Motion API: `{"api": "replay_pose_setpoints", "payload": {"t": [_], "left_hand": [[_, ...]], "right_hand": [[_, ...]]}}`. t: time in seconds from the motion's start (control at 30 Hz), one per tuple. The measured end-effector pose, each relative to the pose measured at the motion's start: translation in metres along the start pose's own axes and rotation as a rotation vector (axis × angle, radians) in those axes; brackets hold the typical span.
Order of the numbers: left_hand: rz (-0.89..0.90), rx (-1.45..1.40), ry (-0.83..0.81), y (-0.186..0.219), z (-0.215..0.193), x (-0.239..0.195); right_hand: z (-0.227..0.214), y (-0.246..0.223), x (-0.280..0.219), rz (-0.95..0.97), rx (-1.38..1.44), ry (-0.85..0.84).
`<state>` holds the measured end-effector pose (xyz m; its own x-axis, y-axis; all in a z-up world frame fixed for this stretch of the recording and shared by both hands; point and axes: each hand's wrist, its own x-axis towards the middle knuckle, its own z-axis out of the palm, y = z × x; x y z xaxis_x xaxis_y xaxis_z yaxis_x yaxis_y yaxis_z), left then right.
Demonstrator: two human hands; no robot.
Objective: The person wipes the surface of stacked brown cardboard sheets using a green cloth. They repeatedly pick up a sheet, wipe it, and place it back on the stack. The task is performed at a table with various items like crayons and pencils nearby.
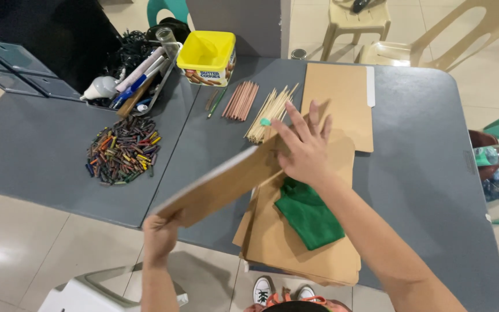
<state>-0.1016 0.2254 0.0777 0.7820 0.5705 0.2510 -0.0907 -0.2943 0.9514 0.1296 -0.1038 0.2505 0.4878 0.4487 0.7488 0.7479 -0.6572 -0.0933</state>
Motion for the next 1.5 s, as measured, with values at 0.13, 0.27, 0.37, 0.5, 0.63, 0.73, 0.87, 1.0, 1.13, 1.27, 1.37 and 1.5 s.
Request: {"api": "replay_pose_setpoints", "payload": {"t": [0.13, 0.27, 0.37, 0.5, 0.63, 0.73, 0.87, 1.0, 1.13, 1.27, 1.37, 1.5], "left_hand": [[-0.016, -0.195, -0.067, 0.005, 0.03, -0.001], [-0.122, -0.482, 0.043, -0.011, 0.037, -0.002], [-0.236, -0.691, 0.218, -0.014, 0.047, 0.0], [-0.391, -0.961, 0.113, -0.009, 0.078, 0.009], [-0.126, -0.861, -0.104, 0.027, 0.103, 0.032], [-0.209, -0.824, 0.188, 0.075, 0.12, 0.057], [-0.25, -0.418, 0.227, 0.071, 0.154, 0.093], [-0.371, -0.386, 0.045, 0.013, 0.22, 0.139], [-0.386, -0.364, -0.028, -0.021, 0.306, 0.197], [-0.209, -0.114, -0.052, -0.044, 0.39, 0.258], [-0.149, 0.059, -0.133, -0.037, 0.442, 0.301], [0.18, 0.384, -0.152, -0.08, 0.496, 0.351]], "right_hand": [[0.012, 0.02, -0.005, -0.15, 0.141, 0.038], [0.013, 0.025, -0.009, -0.041, 0.381, -0.048], [0.002, 0.016, -0.004, 0.059, 0.441, 0.035], [0.026, 0.019, -0.014, 0.683, 0.939, 0.064], [0.032, 0.01, -0.019, 0.691, 1.028, 0.146], [0.066, 0.034, -0.051, 0.815, 0.979, 0.001], [0.113, 0.075, -0.105, 1.107, 1.107, 0.105], [0.141, 0.134, -0.136, 1.249, 0.965, 0.002], [0.131, 0.21, -0.109, 1.231, 0.85, -0.119], [0.125, 0.279, -0.067, 1.344, 0.874, -0.136], [0.137, 0.328, -0.043, 1.382, 0.891, -0.192], [0.176, 0.388, -0.047, 1.285, 0.765, -0.251]]}}
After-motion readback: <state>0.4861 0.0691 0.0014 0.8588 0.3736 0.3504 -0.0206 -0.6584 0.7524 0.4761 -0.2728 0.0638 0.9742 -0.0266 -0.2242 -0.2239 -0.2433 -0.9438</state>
